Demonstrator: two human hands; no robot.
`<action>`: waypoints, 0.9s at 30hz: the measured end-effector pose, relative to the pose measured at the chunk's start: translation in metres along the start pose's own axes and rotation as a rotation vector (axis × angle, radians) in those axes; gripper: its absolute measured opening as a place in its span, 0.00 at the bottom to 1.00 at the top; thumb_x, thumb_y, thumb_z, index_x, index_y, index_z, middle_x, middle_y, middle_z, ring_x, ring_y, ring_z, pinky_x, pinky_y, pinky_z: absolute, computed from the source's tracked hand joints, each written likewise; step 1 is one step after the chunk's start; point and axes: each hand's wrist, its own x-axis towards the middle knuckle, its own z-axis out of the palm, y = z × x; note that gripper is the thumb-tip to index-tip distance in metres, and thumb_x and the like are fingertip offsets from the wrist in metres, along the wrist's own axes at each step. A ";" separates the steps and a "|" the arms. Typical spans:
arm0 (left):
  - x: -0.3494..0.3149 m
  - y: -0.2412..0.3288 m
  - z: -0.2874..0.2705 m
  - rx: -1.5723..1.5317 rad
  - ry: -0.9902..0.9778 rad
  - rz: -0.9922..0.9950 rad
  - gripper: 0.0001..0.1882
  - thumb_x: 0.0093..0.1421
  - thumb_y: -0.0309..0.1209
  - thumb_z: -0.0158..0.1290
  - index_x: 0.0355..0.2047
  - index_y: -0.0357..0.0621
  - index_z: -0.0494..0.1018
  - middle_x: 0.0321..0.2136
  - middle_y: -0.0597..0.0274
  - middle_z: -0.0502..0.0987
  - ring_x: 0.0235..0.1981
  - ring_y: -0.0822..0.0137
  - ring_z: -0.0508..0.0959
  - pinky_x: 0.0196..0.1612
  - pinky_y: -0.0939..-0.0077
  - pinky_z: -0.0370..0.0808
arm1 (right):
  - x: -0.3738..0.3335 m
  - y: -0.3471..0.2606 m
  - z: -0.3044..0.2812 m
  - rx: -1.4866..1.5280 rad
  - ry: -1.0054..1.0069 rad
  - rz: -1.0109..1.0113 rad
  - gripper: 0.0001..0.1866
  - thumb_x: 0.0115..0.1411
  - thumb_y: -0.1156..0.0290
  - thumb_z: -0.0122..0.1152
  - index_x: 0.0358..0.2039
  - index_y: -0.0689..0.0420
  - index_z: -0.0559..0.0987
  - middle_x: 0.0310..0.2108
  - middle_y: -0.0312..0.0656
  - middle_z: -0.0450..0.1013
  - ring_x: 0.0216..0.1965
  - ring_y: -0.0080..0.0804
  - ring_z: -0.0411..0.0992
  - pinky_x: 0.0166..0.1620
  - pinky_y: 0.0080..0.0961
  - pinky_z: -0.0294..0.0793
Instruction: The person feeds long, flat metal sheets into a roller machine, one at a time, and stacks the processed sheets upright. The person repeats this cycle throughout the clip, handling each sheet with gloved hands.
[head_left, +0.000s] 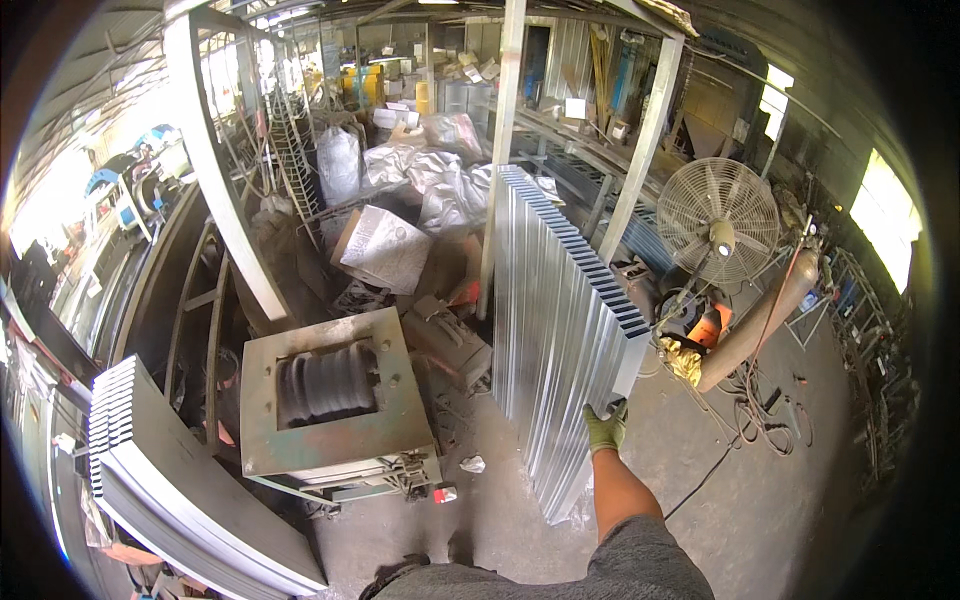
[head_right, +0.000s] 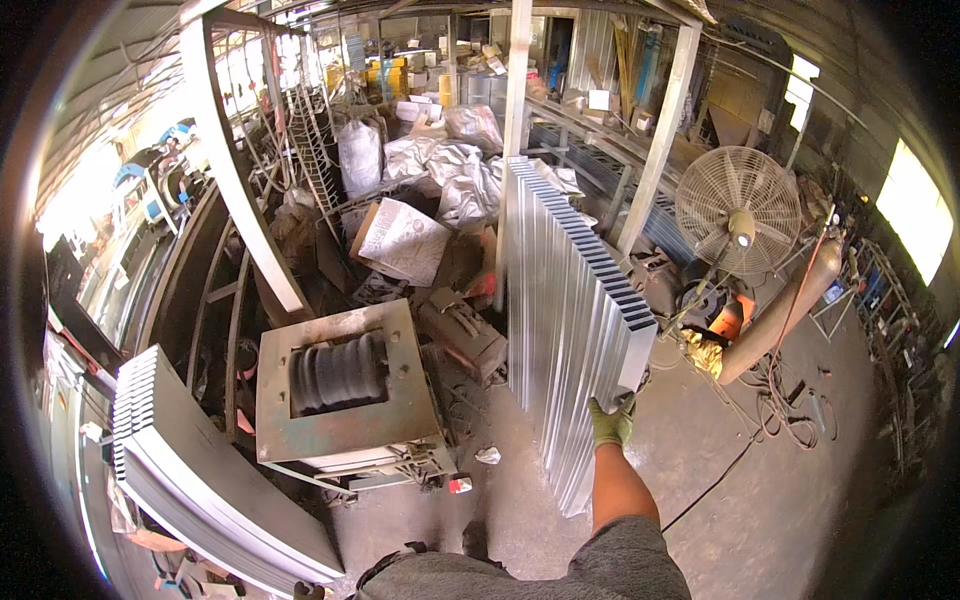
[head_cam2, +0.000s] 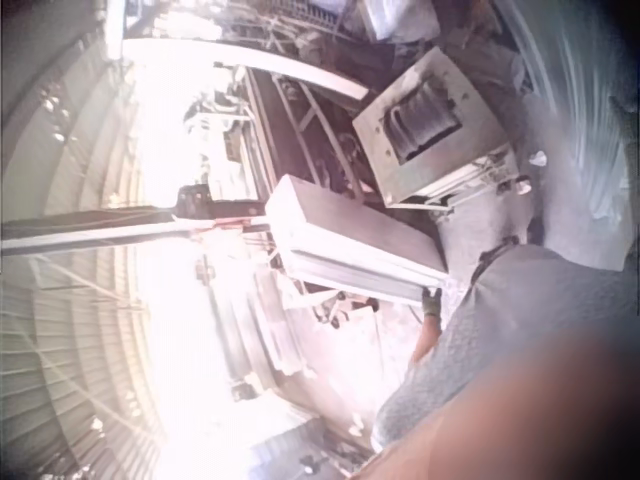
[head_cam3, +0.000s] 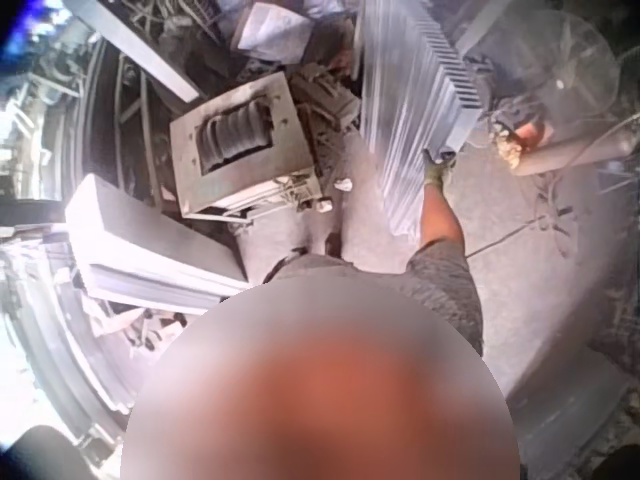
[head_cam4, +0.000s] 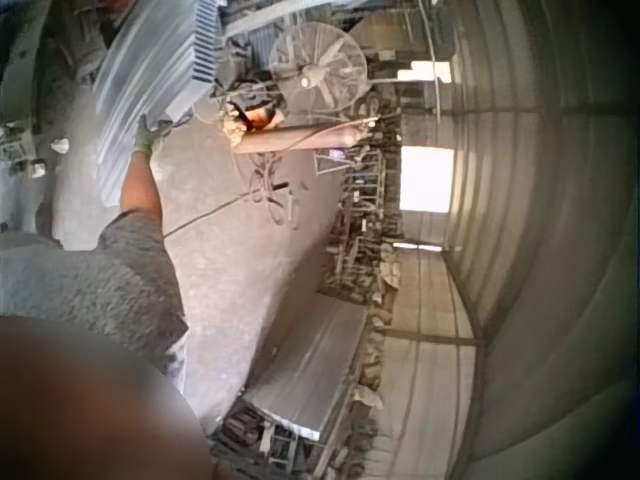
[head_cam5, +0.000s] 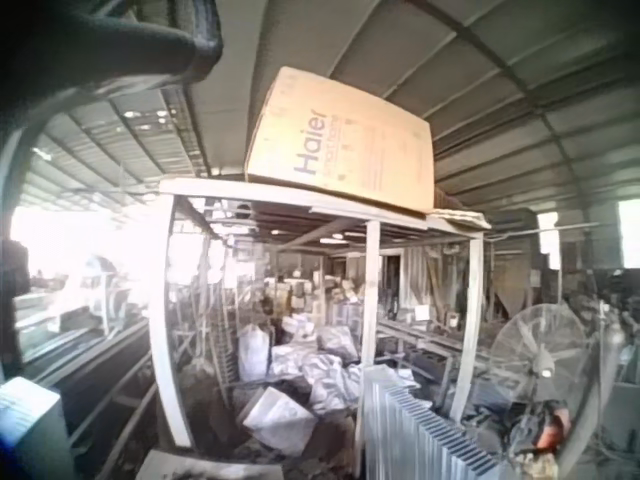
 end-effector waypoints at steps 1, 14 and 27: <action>0.003 0.004 0.002 -0.120 -0.013 0.000 0.46 0.67 0.37 0.70 0.74 0.23 0.59 0.69 0.39 0.72 0.65 0.52 0.73 0.67 0.57 0.73 | 0.001 0.000 0.002 -0.006 -0.003 0.080 0.58 0.48 0.46 0.86 0.71 0.62 0.66 0.61 0.53 0.74 0.61 0.53 0.76 0.64 0.46 0.76; -0.043 0.020 0.029 0.390 -0.114 -0.027 0.48 0.62 0.55 0.73 0.65 0.26 0.70 0.61 0.40 0.79 0.62 0.50 0.77 0.62 0.56 0.76 | 0.024 -0.002 -0.023 -0.181 -0.125 0.003 0.64 0.50 0.29 0.76 0.76 0.59 0.65 0.65 0.56 0.76 0.61 0.59 0.78 0.61 0.52 0.80; -0.043 -0.009 0.068 0.248 -0.128 -0.016 0.42 0.65 0.50 0.72 0.65 0.26 0.71 0.59 0.42 0.81 0.59 0.54 0.79 0.63 0.58 0.77 | -0.031 -0.021 -0.108 -0.136 -0.165 -0.148 0.48 0.53 0.44 0.81 0.66 0.60 0.73 0.57 0.57 0.80 0.57 0.59 0.79 0.60 0.50 0.80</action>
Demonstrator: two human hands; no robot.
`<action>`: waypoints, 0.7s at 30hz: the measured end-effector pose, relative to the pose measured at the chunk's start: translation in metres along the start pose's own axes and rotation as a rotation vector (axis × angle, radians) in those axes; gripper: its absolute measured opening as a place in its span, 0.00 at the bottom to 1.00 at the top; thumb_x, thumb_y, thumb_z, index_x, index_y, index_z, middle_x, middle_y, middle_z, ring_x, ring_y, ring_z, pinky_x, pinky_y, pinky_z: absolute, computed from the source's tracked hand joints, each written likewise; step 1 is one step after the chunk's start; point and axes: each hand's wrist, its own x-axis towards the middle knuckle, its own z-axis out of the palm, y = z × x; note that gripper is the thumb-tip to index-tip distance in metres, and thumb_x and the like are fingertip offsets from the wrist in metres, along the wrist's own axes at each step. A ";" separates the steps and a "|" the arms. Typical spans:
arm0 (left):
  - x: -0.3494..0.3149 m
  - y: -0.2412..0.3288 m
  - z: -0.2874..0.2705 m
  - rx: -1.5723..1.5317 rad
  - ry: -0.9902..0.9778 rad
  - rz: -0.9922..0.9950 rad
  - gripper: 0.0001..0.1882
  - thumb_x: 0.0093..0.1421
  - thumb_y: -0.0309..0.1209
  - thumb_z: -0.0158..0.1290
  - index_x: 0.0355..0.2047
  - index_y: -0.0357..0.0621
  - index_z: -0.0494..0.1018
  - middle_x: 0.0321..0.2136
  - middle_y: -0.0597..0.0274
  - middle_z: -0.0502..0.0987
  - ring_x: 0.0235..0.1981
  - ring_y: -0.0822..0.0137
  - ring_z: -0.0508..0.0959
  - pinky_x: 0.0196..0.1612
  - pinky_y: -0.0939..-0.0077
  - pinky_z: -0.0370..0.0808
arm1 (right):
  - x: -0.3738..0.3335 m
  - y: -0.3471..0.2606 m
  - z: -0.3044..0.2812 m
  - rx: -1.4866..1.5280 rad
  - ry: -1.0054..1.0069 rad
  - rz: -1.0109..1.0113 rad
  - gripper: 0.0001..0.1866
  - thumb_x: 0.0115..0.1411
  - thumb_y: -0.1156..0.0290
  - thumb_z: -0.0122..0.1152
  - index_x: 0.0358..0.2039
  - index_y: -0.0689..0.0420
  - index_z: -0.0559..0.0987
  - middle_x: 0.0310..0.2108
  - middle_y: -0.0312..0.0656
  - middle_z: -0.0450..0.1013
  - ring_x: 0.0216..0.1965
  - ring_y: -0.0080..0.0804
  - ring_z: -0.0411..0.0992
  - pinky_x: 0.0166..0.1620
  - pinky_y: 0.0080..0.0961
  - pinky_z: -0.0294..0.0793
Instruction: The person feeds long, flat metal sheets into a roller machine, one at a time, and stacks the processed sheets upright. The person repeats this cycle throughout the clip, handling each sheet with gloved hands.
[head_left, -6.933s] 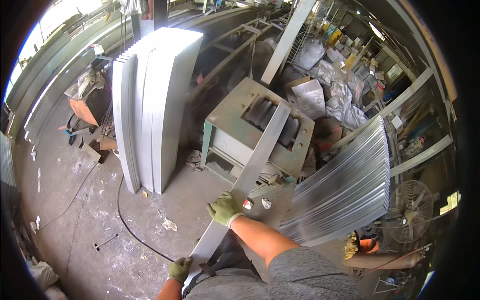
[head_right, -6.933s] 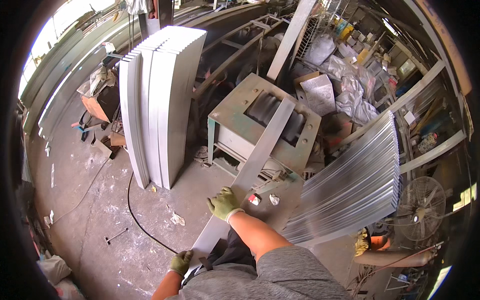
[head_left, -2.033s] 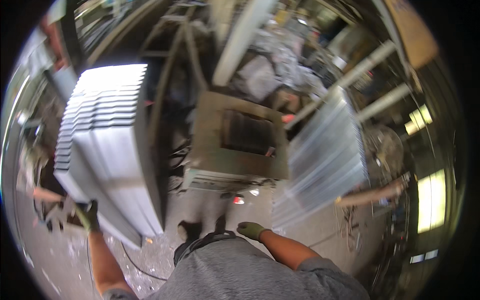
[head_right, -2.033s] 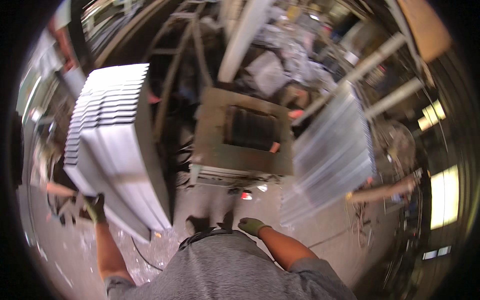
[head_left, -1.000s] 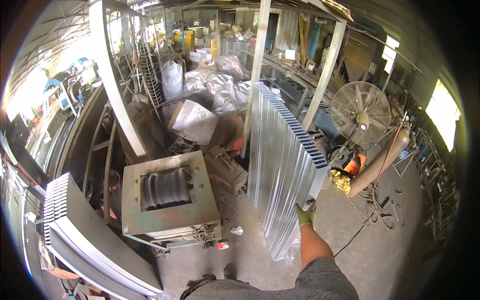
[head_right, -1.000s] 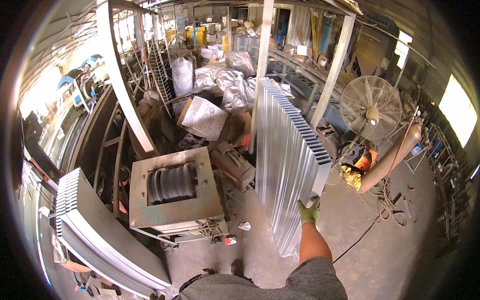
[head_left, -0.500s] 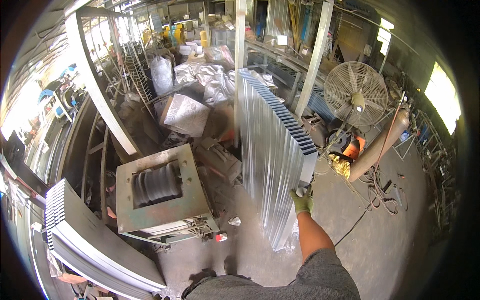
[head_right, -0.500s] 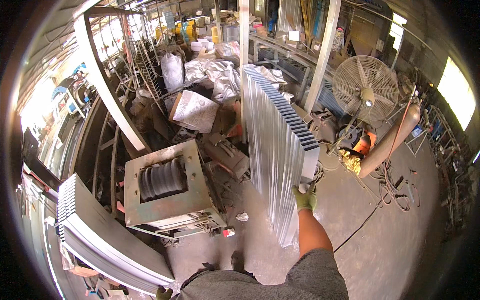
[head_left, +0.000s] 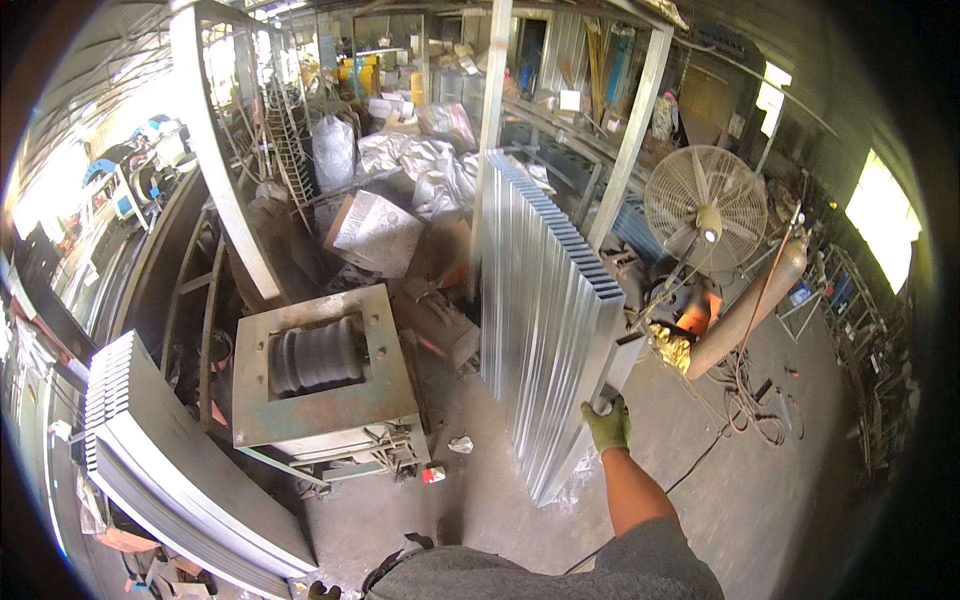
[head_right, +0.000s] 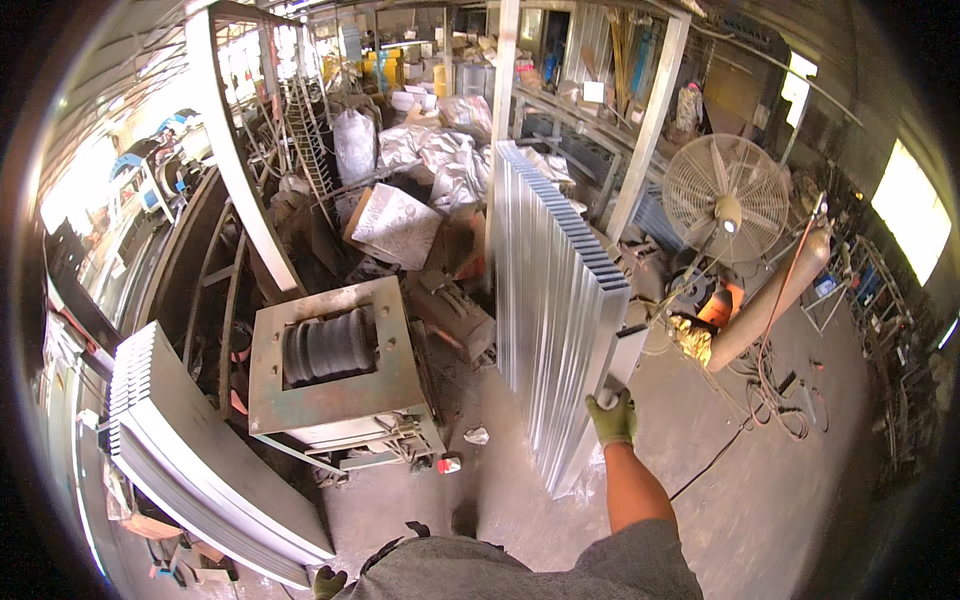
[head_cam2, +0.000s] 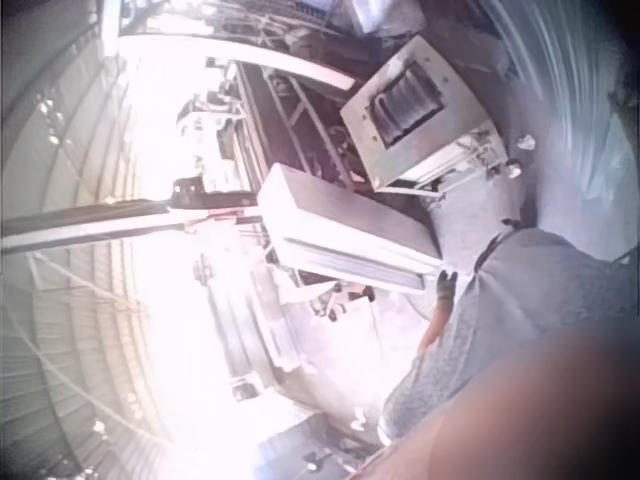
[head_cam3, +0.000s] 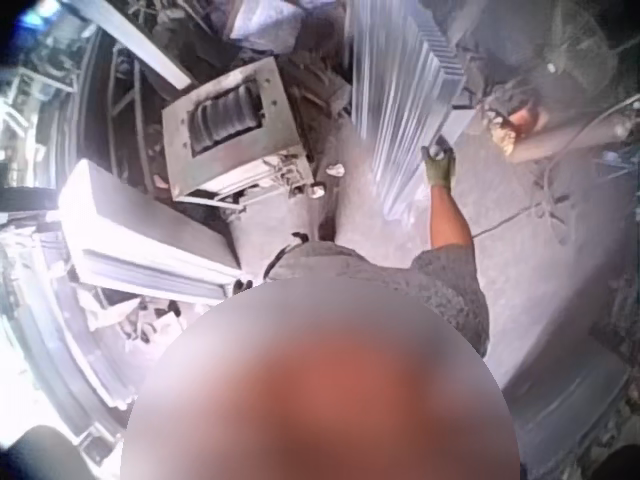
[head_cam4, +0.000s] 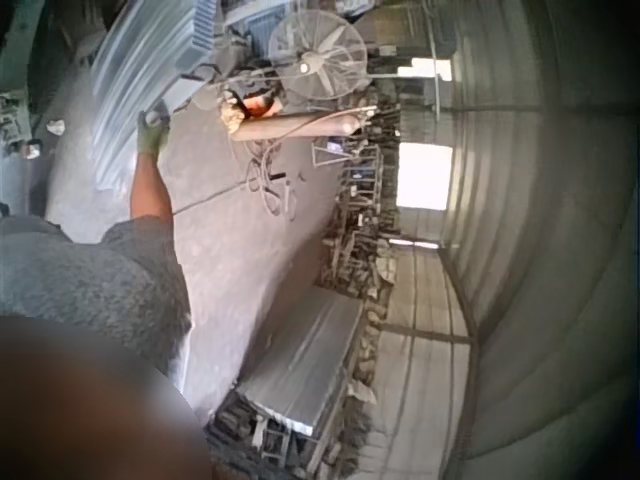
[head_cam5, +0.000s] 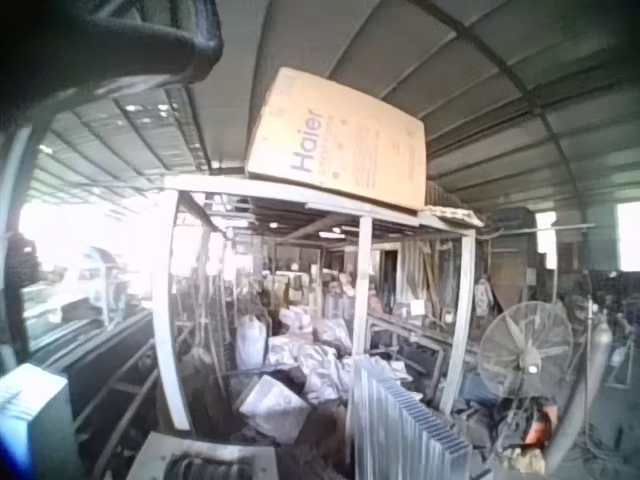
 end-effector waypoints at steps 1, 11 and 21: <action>0.002 0.001 0.007 -0.044 -0.002 0.035 0.43 0.65 0.50 0.72 0.66 0.26 0.71 0.60 0.42 0.80 0.59 0.54 0.79 0.64 0.58 0.77 | -0.008 -0.012 -0.013 -0.022 0.007 -0.055 0.45 0.53 0.47 0.82 0.64 0.60 0.75 0.55 0.55 0.81 0.54 0.58 0.81 0.58 0.50 0.81; -0.032 0.084 0.012 -0.133 0.040 0.325 0.46 0.56 0.47 0.76 0.67 0.30 0.73 0.60 0.39 0.81 0.62 0.47 0.81 0.67 0.56 0.77 | -0.073 -0.173 -0.078 0.640 -0.254 -0.326 0.24 0.61 0.58 0.80 0.51 0.58 0.81 0.40 0.35 0.82 0.40 0.28 0.80 0.46 0.30 0.80; -0.108 0.035 -0.032 0.238 0.244 0.551 0.64 0.41 0.52 0.80 0.74 0.34 0.63 0.70 0.37 0.71 0.72 0.38 0.69 0.76 0.45 0.63 | -0.194 -0.286 -0.040 0.868 -0.599 -0.322 0.23 0.72 0.51 0.66 0.47 0.62 0.84 0.36 0.38 0.82 0.36 0.28 0.79 0.43 0.34 0.79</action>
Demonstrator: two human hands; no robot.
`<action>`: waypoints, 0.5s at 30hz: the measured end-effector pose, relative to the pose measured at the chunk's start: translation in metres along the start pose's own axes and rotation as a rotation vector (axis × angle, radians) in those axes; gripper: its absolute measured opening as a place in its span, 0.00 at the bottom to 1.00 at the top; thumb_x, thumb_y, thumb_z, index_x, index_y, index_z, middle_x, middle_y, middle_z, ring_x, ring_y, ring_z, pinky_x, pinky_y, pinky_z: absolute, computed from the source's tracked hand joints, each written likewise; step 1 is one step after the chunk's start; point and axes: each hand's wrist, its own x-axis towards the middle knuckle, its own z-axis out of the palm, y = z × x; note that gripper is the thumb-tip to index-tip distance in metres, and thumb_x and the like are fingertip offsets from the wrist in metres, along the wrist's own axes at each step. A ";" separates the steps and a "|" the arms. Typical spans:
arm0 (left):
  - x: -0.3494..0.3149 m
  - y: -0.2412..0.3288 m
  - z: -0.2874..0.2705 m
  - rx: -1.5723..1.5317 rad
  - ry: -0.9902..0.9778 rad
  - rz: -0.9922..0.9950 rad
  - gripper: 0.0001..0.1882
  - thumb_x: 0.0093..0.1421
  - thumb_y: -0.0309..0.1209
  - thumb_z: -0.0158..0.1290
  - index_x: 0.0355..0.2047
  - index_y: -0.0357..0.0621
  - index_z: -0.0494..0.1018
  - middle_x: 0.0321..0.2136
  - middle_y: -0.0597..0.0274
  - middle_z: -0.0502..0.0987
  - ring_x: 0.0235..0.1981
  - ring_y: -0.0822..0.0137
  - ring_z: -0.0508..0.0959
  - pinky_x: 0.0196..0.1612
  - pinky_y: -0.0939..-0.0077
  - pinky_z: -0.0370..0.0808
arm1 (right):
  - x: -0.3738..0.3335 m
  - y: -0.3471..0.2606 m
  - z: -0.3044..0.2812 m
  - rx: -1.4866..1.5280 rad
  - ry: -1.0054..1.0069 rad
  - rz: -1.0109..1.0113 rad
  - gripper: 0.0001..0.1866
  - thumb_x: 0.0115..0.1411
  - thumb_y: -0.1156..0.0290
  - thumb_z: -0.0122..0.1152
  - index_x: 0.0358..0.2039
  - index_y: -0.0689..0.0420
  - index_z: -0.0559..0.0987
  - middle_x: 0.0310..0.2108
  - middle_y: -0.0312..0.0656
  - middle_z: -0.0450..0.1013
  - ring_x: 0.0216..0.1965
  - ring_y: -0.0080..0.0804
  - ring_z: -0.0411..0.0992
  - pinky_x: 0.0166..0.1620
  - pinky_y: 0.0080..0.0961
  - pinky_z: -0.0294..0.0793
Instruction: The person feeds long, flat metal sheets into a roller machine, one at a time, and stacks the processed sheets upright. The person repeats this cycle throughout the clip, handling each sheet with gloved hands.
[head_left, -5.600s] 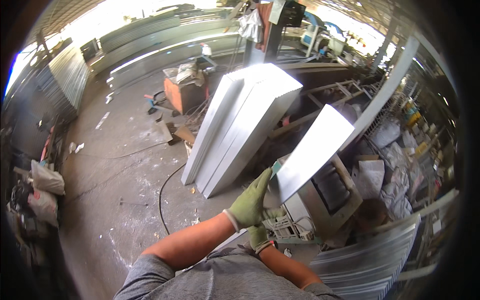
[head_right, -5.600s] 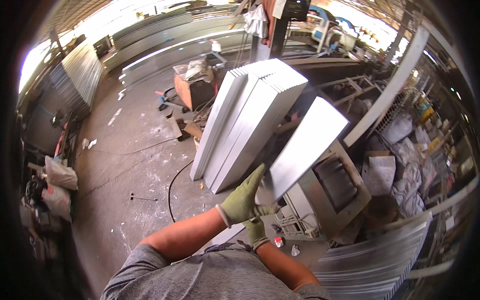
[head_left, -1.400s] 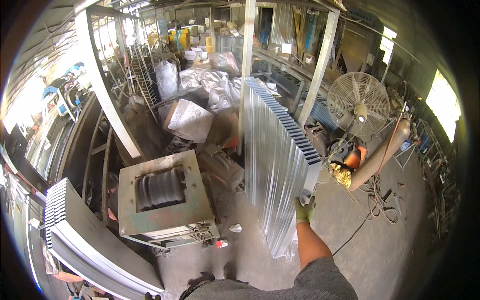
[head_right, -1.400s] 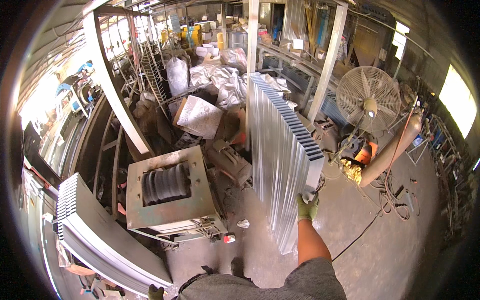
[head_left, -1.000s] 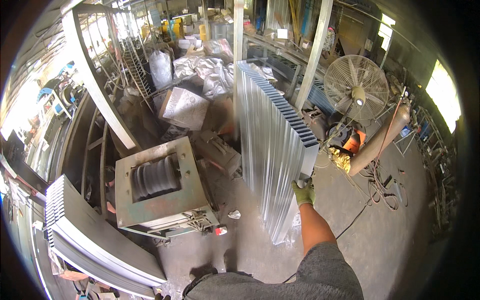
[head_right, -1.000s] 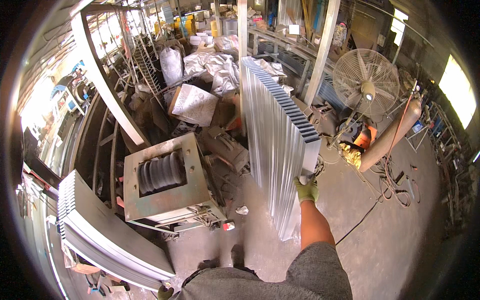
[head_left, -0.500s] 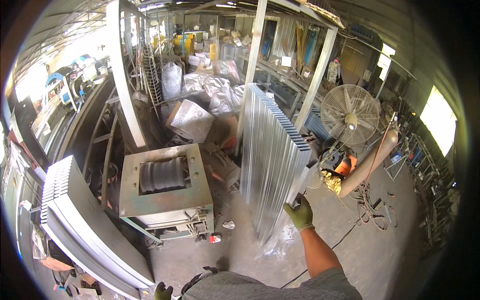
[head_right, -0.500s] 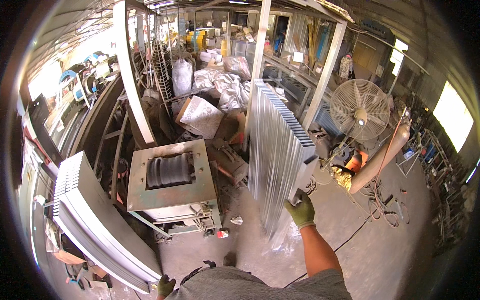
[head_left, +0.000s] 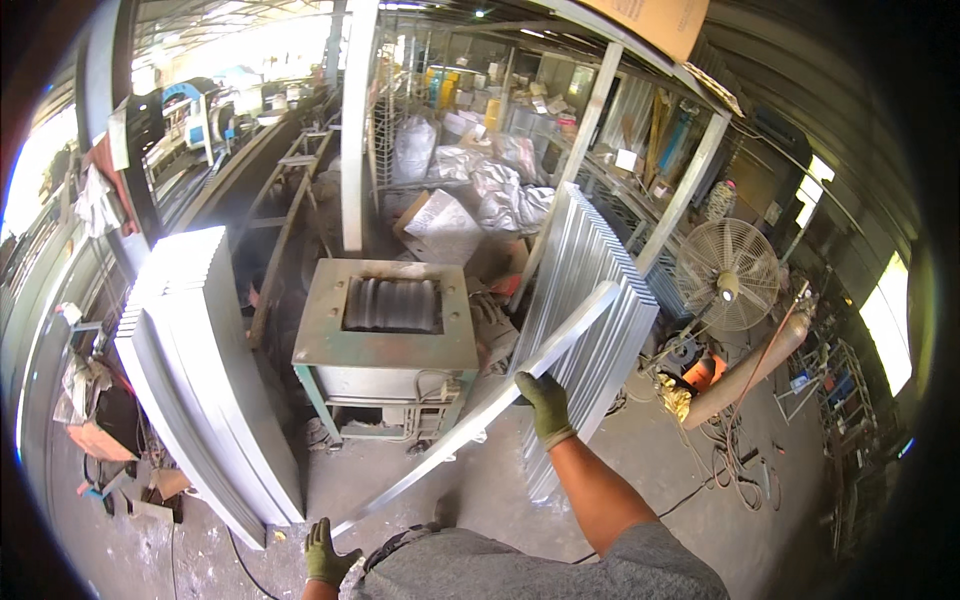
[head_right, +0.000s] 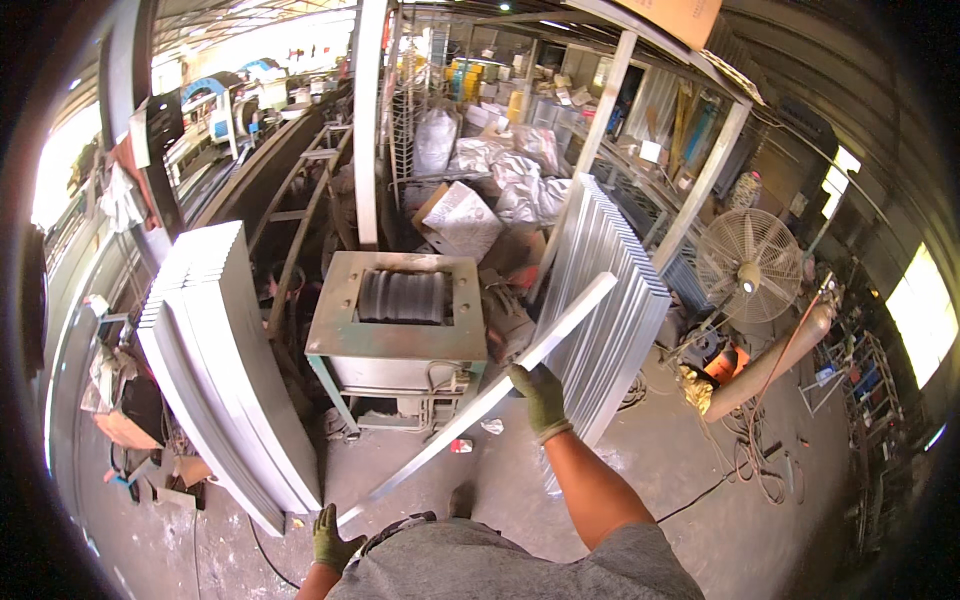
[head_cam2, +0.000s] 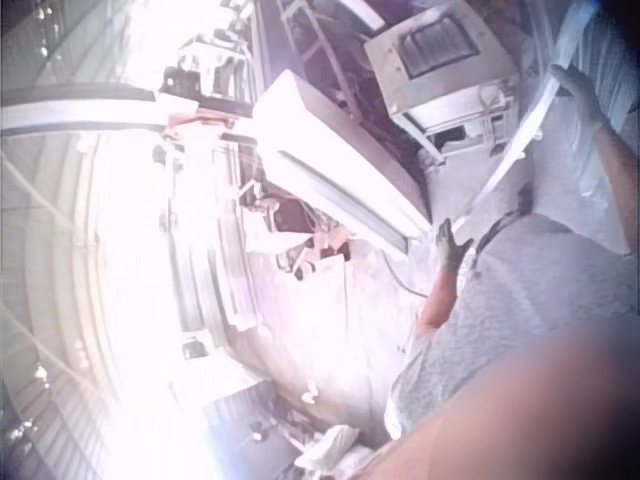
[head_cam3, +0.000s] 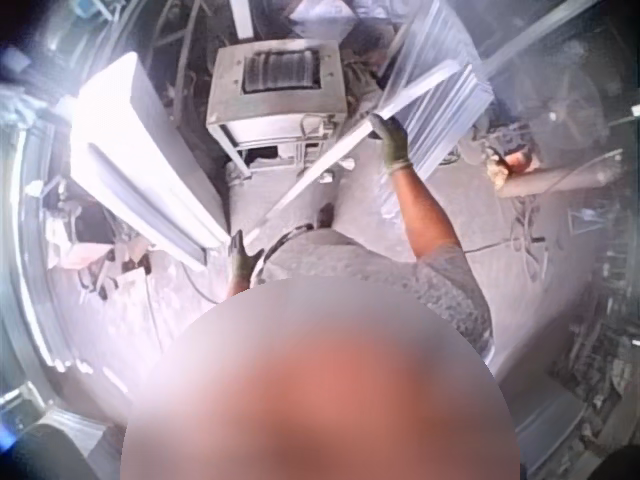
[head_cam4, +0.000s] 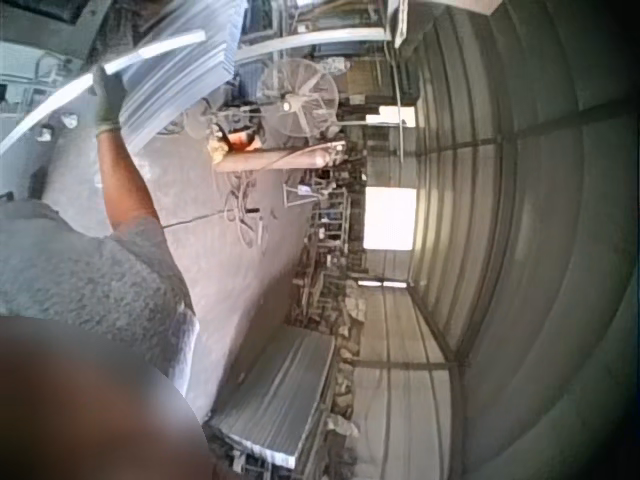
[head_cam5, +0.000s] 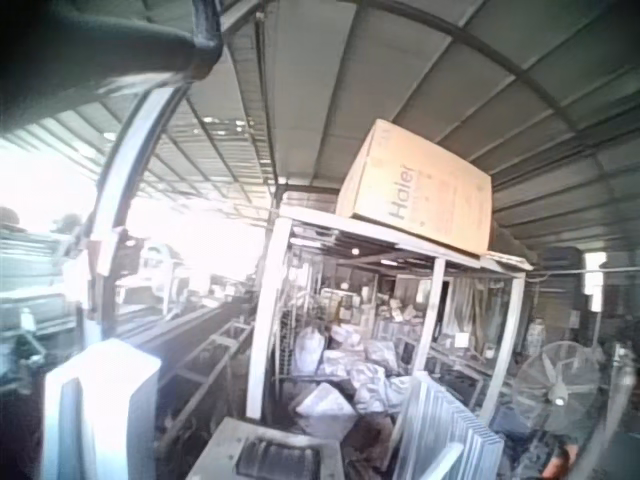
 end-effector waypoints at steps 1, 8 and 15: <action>-0.012 -0.014 -0.006 0.055 0.043 0.022 0.61 0.44 0.48 0.79 0.73 0.33 0.64 0.67 0.38 0.74 0.69 0.37 0.72 0.74 0.44 0.66 | -0.004 0.005 0.018 0.143 0.022 0.115 0.23 0.72 0.52 0.68 0.51 0.62 0.85 0.38 0.36 0.82 0.38 0.25 0.79 0.43 0.30 0.80; -0.096 -0.046 -0.064 0.068 0.220 -0.068 0.25 0.55 0.28 0.64 0.55 0.44 0.81 0.48 0.44 0.86 0.46 0.39 0.86 0.49 0.48 0.84 | -0.006 0.028 0.106 0.457 -0.221 0.378 0.25 0.75 0.56 0.65 0.63 0.60 0.82 0.56 0.36 0.79 0.58 0.27 0.75 0.65 0.29 0.74; -0.080 0.075 -0.097 -0.005 0.247 -0.051 0.16 0.54 0.31 0.68 0.44 0.52 0.83 0.40 0.56 0.89 0.39 0.46 0.87 0.42 0.51 0.82 | -0.024 0.060 0.177 0.478 -0.450 0.496 0.32 0.73 0.36 0.63 0.68 0.41 0.77 0.54 0.31 0.78 0.51 0.25 0.77 0.52 0.27 0.80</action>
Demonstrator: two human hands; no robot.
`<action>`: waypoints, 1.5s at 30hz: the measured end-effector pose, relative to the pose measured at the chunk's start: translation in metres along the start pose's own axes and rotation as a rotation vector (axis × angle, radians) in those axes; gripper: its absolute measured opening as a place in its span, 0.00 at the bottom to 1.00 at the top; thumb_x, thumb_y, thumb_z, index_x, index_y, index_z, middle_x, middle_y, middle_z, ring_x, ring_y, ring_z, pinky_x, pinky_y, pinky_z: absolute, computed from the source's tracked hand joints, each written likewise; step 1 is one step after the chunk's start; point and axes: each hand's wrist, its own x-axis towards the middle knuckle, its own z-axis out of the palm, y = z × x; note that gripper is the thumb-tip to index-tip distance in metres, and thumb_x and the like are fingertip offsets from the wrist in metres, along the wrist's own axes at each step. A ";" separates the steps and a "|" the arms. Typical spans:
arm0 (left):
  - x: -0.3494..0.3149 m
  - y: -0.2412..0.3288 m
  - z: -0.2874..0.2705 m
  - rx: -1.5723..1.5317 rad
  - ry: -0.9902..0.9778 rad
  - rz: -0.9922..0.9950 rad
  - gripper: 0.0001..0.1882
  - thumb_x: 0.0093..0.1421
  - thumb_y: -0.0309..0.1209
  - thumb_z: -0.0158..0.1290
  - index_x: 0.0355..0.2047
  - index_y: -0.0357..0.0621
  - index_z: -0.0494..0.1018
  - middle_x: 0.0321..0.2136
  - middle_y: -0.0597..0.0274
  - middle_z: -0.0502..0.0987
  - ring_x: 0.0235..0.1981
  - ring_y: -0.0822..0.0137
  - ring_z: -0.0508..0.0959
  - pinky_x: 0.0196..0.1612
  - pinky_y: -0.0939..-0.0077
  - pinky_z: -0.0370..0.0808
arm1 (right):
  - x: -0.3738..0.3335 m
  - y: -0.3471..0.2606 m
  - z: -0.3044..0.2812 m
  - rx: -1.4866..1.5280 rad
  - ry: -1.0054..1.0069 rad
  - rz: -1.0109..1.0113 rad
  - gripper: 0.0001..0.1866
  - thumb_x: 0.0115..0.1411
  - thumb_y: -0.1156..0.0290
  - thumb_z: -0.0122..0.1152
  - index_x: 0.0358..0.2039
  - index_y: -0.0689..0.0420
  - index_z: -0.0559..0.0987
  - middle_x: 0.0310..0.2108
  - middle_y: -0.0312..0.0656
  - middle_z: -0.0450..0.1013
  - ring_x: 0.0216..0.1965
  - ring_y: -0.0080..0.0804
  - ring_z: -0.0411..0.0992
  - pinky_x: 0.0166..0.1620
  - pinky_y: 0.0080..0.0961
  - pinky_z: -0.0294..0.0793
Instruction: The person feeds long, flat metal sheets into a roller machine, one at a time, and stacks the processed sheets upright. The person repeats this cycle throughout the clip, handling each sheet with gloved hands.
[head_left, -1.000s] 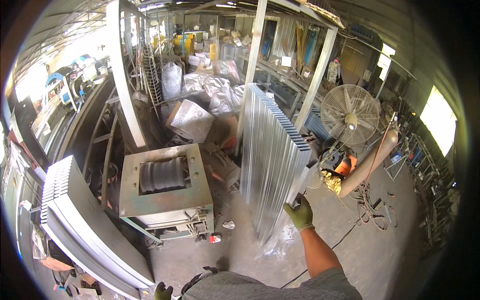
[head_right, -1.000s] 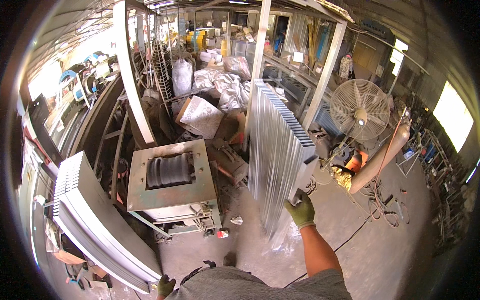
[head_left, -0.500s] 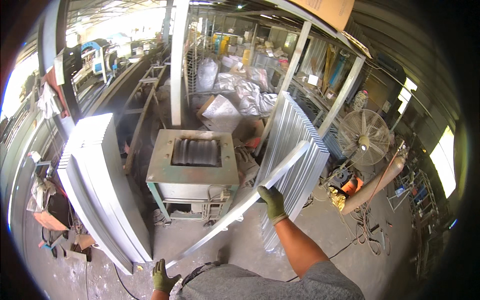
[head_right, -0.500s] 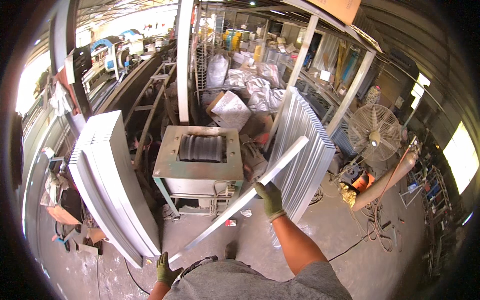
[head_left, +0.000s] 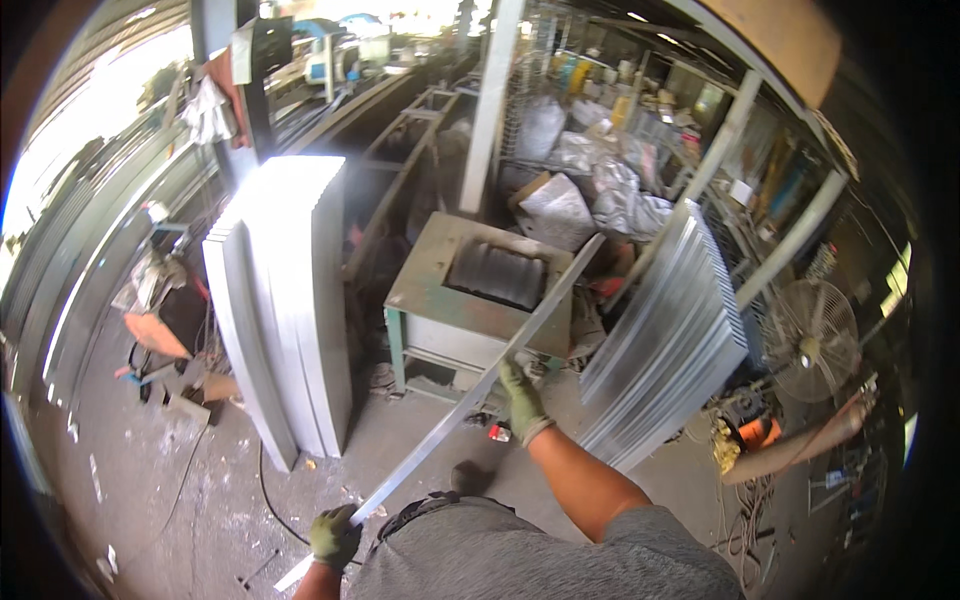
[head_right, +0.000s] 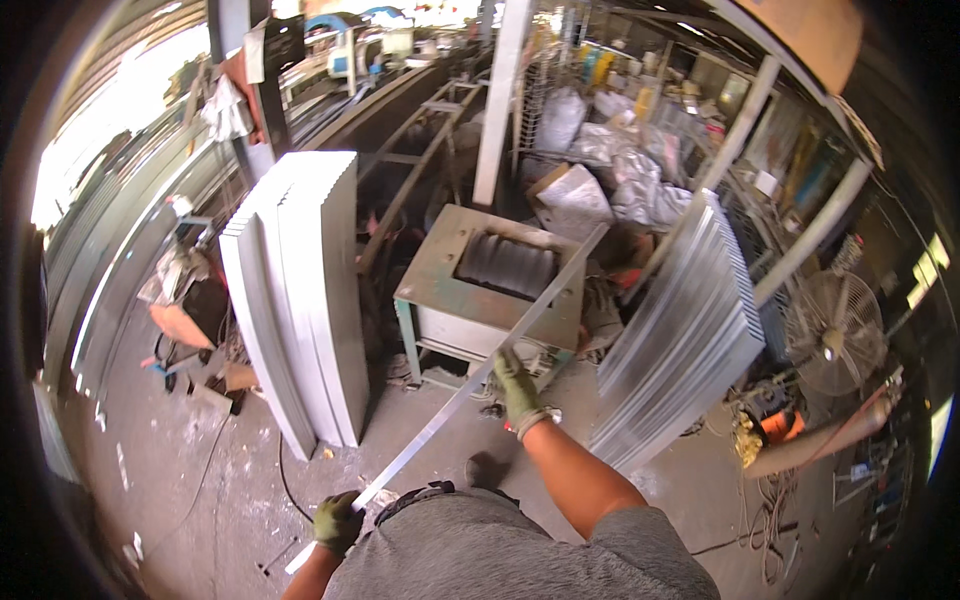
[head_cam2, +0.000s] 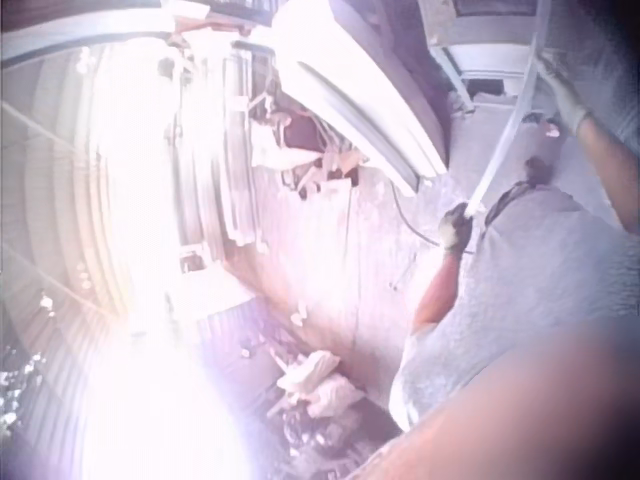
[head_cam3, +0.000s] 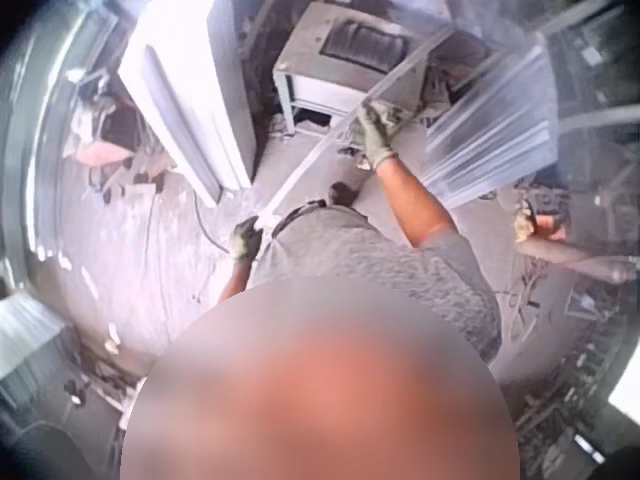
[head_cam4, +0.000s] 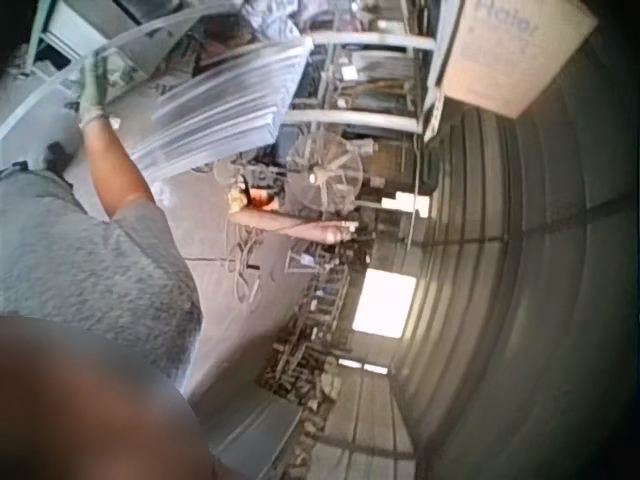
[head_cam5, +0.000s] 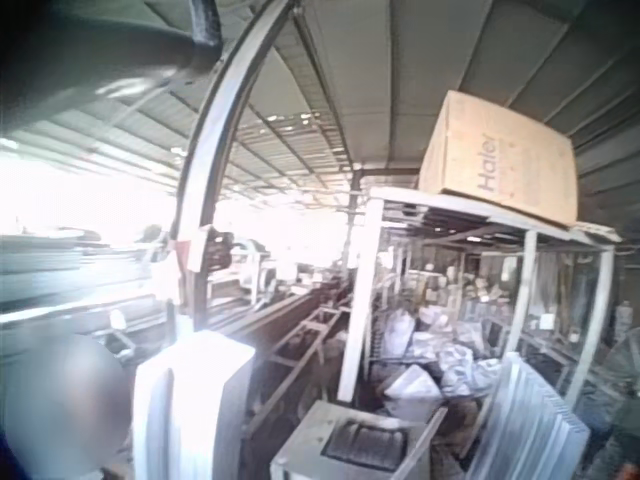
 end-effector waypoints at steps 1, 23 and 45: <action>0.010 0.017 0.004 0.010 -0.007 -0.031 0.16 0.55 0.32 0.67 0.45 0.52 0.83 0.41 0.56 0.89 0.40 0.46 0.87 0.42 0.50 0.82 | -0.001 0.013 0.008 -0.025 0.013 0.226 0.36 0.71 0.37 0.67 0.70 0.46 0.75 0.57 0.36 0.79 0.54 0.30 0.78 0.56 0.36 0.82; -0.155 0.009 0.051 -0.318 -0.539 -1.041 0.35 0.72 0.38 0.62 0.74 0.35 0.67 0.59 0.46 0.83 0.54 0.55 0.84 0.54 0.58 0.82 | 0.174 0.101 0.006 -0.018 0.048 0.344 0.43 0.72 0.32 0.61 0.65 0.61 0.80 0.53 0.41 0.83 0.47 0.28 0.81 0.53 0.28 0.80; 0.151 0.161 0.064 -0.016 -0.586 -0.704 0.19 0.67 0.47 0.58 0.51 0.52 0.81 0.40 0.41 0.87 0.44 0.34 0.86 0.49 0.43 0.83 | 0.300 0.049 -0.007 -0.597 0.359 0.175 0.47 0.65 0.20 0.57 0.38 0.63 0.86 0.33 0.51 0.85 0.40 0.50 0.83 0.49 0.46 0.79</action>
